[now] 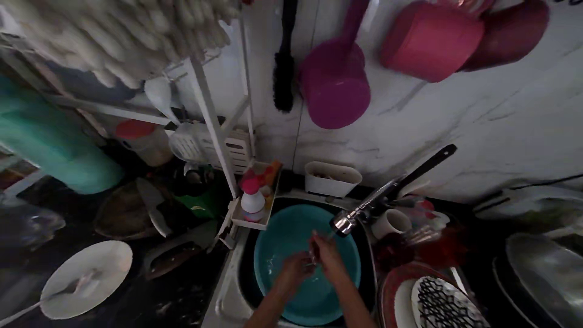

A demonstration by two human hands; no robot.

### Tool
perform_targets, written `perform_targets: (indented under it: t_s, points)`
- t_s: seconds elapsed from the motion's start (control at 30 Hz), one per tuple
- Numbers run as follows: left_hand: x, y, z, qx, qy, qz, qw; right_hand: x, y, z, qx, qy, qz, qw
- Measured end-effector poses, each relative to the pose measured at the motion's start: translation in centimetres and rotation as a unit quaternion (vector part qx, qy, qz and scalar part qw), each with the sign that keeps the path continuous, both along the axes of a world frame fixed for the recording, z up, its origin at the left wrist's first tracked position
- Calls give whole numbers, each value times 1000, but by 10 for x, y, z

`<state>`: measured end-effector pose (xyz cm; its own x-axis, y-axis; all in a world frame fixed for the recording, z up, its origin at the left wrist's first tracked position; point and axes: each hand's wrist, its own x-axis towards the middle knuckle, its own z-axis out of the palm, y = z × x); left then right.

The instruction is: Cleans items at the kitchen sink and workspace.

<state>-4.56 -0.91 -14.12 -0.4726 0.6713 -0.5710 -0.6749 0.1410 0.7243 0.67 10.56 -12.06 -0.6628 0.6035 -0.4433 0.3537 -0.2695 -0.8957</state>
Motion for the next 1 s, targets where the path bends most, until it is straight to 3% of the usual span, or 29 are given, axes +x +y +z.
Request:
perform_targets:
  t_s: [0.1,0.17,0.23,0.3,0.37,0.43,0.5,0.57,0.73,0.9,1.0]
  points:
    - [2,43,-4,85,-179,31,980,25,-2,36,193,-124,204,952]
    - [2,63,-3,124,-207,22,970,39,-2,53,290,-174,235,912]
    - [1,73,9,136,-189,7,973,47,-3,74,309,-183,242,901]
    - [1,68,18,131,-106,8,986,43,-8,89,318,-141,229,909]
    - [-4,38,23,94,81,-51,991,23,-13,96,340,-85,219,911]
    - [-15,13,24,-27,290,-177,940,-12,-16,100,344,-52,221,911]
    - [-22,0,5,-145,411,-274,857,-51,-17,97,346,-32,210,914]
    - [-20,-18,-7,-198,451,-296,818,-88,-16,85,368,2,182,912]
    - [-5,-61,-29,-207,488,-292,796,-140,-9,63,405,-9,211,889]
    - [5,-68,-41,-206,544,-307,754,-132,-2,61,366,42,188,911]
    - [5,-64,-46,-210,564,-297,741,-106,-11,80,372,136,106,912]
